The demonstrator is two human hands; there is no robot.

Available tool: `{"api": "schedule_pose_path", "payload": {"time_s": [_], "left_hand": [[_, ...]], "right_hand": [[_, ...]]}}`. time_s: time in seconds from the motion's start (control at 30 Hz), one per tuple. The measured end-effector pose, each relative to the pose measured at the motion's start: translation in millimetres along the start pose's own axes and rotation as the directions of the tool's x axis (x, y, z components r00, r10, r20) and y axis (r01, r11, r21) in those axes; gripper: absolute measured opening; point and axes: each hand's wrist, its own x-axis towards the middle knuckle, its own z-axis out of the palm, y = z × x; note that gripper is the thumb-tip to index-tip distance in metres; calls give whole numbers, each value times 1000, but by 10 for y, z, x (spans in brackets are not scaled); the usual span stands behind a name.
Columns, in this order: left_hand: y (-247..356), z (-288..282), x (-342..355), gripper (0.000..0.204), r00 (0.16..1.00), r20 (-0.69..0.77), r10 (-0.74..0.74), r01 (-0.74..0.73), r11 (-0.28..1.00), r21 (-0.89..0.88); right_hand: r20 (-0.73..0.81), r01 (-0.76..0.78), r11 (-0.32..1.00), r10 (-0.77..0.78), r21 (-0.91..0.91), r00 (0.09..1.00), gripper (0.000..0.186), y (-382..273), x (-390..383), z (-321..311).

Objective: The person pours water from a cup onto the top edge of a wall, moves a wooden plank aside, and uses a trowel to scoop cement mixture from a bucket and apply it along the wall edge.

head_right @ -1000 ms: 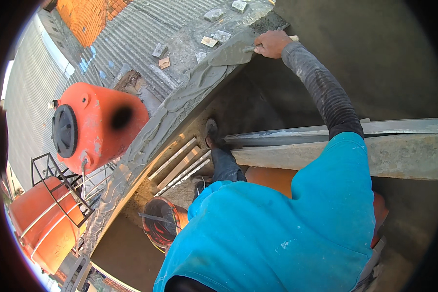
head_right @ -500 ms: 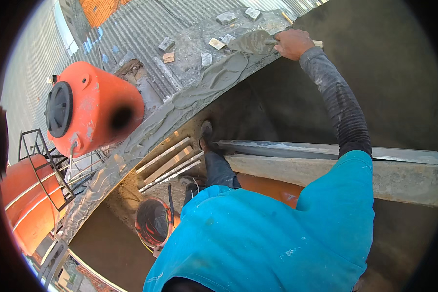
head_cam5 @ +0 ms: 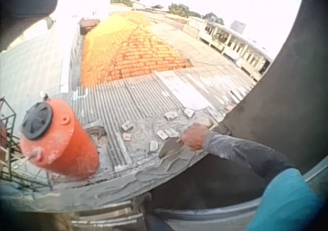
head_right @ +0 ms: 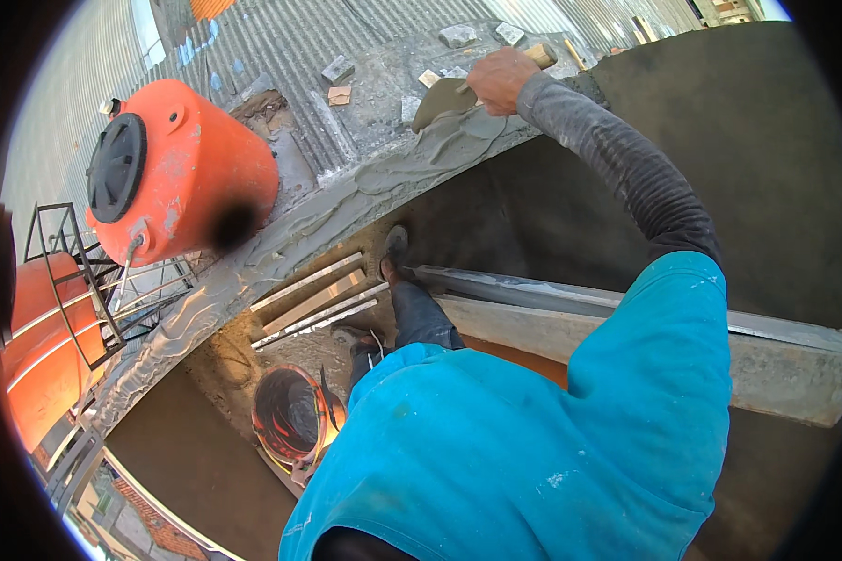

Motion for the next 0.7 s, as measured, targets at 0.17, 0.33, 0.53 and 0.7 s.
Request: {"api": "schedule_pose_path", "payload": {"time_s": [0.17, 0.33, 0.53, 0.7], "left_hand": [[-541, -351, 503, 34, 964, 189, 187, -195, 981, 20], [-656, -325, 700, 31, 876, 400, 271, -320, 945, 60], [-272, 35, 744, 30, 889, 300, 345, -375, 926, 48], [-166, 74, 811, 30, 899, 169, 404, -418, 907, 52]], "right_hand": [[-93, 52, 953, -25, 299, 995, 25, 65, 4, -18], [-127, 111, 890, -60, 443, 990, 26, 256, -338, 324], [-237, -136, 931, 224, 338, 945, 32, 295, -1010, 1187], [-229, -304, 876, 405, 374, 885, 29, 334, -1188, 1481]]}}
